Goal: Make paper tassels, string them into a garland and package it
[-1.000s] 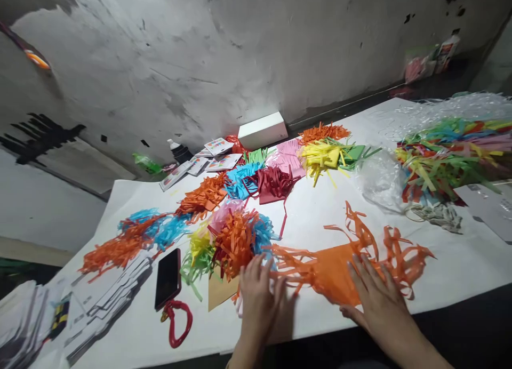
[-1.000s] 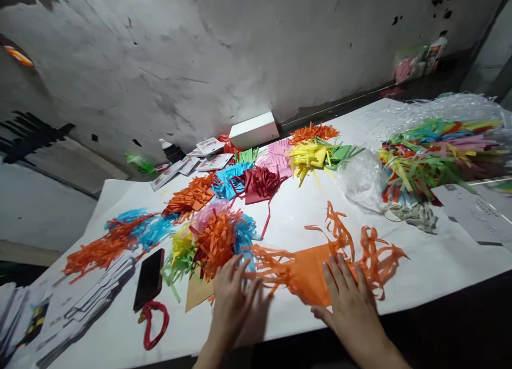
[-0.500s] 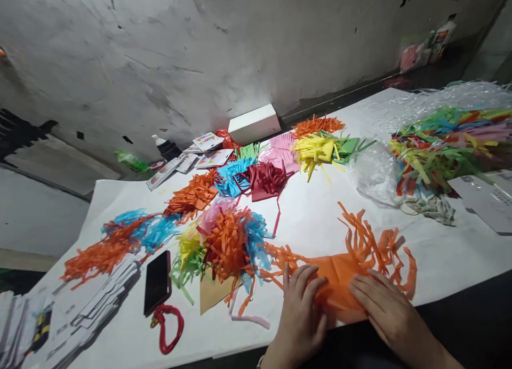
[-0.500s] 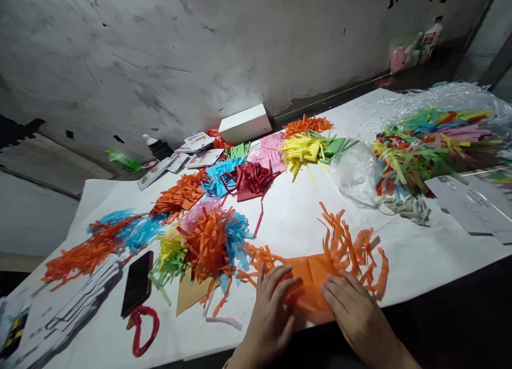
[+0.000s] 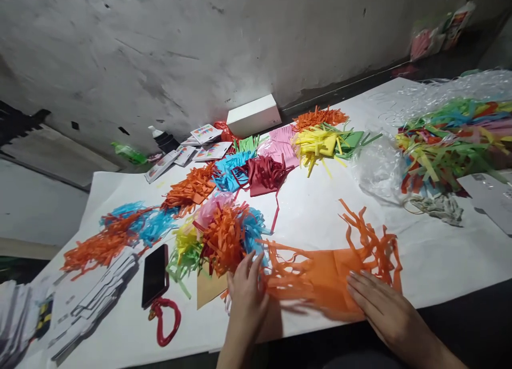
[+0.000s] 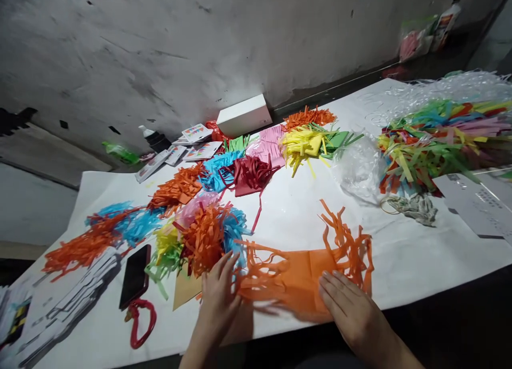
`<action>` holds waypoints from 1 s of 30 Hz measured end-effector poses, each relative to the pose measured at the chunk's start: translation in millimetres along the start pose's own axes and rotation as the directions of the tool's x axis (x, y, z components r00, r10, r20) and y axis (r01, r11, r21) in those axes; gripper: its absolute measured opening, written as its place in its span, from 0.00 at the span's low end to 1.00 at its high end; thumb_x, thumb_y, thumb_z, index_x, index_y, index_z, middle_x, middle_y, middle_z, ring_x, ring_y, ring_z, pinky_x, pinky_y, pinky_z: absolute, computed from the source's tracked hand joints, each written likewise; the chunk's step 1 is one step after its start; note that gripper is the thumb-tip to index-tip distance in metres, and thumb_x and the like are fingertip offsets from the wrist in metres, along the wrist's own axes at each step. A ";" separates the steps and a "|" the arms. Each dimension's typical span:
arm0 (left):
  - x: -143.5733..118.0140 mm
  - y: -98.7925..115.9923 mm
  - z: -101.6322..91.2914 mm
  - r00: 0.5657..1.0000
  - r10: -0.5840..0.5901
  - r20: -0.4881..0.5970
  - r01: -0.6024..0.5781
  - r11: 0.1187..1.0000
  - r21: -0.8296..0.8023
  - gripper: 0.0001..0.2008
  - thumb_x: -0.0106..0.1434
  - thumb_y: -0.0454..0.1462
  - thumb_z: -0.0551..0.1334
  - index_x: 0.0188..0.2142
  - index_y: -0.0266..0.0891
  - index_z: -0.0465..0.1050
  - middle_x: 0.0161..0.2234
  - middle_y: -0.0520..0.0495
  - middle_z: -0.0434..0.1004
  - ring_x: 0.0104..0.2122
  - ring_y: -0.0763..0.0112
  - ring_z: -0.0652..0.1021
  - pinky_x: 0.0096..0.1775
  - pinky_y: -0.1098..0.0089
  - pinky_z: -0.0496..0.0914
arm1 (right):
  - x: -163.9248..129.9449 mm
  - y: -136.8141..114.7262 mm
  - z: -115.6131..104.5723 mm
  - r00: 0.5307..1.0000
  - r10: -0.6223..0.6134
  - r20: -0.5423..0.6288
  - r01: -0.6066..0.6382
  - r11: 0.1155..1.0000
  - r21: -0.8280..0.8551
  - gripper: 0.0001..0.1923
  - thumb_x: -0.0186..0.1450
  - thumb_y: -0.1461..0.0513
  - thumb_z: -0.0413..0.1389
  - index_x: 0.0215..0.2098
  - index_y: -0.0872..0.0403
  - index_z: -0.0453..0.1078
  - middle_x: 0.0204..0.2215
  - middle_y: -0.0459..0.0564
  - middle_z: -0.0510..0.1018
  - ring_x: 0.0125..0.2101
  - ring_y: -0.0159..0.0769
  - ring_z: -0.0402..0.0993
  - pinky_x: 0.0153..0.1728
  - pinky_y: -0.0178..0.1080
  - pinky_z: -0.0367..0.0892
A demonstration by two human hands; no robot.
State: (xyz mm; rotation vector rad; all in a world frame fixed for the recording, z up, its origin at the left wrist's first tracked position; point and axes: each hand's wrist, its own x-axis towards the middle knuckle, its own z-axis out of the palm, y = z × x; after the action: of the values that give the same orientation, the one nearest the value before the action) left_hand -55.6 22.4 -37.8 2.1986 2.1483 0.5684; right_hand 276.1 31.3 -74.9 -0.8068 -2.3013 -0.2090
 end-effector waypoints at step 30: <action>44.2 110.3 27.0 0.882 -0.155 0.445 0.088 0.982 0.169 0.09 0.70 0.34 0.57 0.35 0.38 0.76 0.30 0.42 0.84 0.32 0.56 0.83 0.28 0.66 0.58 | 45.2 19.8 31.5 0.904 0.423 0.061 -0.402 0.891 -0.209 0.14 0.76 0.62 0.48 0.52 0.61 0.72 0.33 0.55 0.79 0.34 0.44 0.74 0.43 0.49 0.64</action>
State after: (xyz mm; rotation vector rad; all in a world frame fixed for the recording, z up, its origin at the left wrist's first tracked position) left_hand 57.4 65.6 -23.4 1.9777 2.0937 -0.1138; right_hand 244.7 80.4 -70.6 -1.4161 -2.1620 -0.2013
